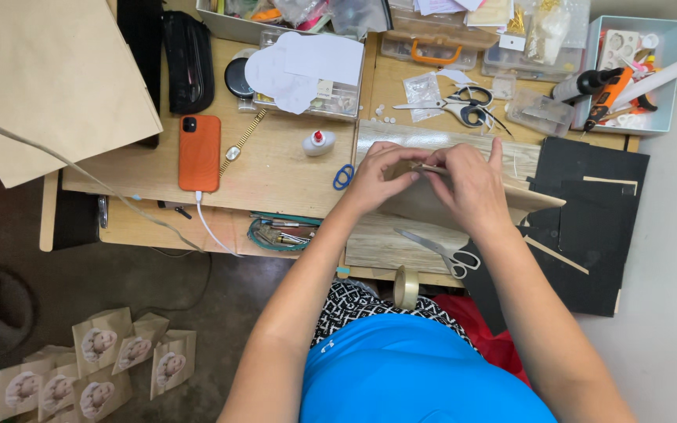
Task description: The person seals a brown paper bag by applying a strip of tape to the folded top edge. They then place a white circular sticker on the table and apply a small piece of tape to its center.
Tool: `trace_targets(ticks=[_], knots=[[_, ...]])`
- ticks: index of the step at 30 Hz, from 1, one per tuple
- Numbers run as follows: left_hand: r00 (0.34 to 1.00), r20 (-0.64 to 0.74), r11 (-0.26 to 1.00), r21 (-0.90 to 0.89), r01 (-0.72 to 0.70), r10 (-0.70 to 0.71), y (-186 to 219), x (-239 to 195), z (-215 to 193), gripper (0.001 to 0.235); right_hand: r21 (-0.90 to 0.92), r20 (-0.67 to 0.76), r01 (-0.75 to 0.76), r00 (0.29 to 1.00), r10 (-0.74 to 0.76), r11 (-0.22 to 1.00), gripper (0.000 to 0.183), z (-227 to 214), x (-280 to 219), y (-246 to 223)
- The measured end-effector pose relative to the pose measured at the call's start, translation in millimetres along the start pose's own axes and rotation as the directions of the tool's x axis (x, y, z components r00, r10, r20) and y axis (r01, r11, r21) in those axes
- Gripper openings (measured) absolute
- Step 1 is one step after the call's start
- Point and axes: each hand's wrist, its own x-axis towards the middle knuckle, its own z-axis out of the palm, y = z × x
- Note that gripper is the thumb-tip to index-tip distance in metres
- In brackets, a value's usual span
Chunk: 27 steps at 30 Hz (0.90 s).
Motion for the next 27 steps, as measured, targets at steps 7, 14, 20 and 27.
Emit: trace_targets(ticks=[7,14,20,27], knots=[[0.997,-0.057,0.995,-0.086,-0.052,0.047,17,-6,-3,0.078,0.004,0.009,0.0,1.0,0.0,1.0,0.021,-1,0,-1],[0.793,-0.555,0.968,0.124,-0.218,0.25,-45,-24,49,0.025,0.005,0.011,0.011,1.0,-0.011,1.0,0.02,0,1,3],[0.847,-0.491,0.978,0.063,-0.2,0.205,-15,-26,52,0.026,-0.006,0.014,0.015,1.0,-0.015,1.0,0.021,0,0,3],[0.92,-0.33,0.976,0.023,-0.218,0.213,-10,-8,34,0.02,-0.009,-0.009,0.026,1.0,-0.027,1.0,0.021,3,0,5]])
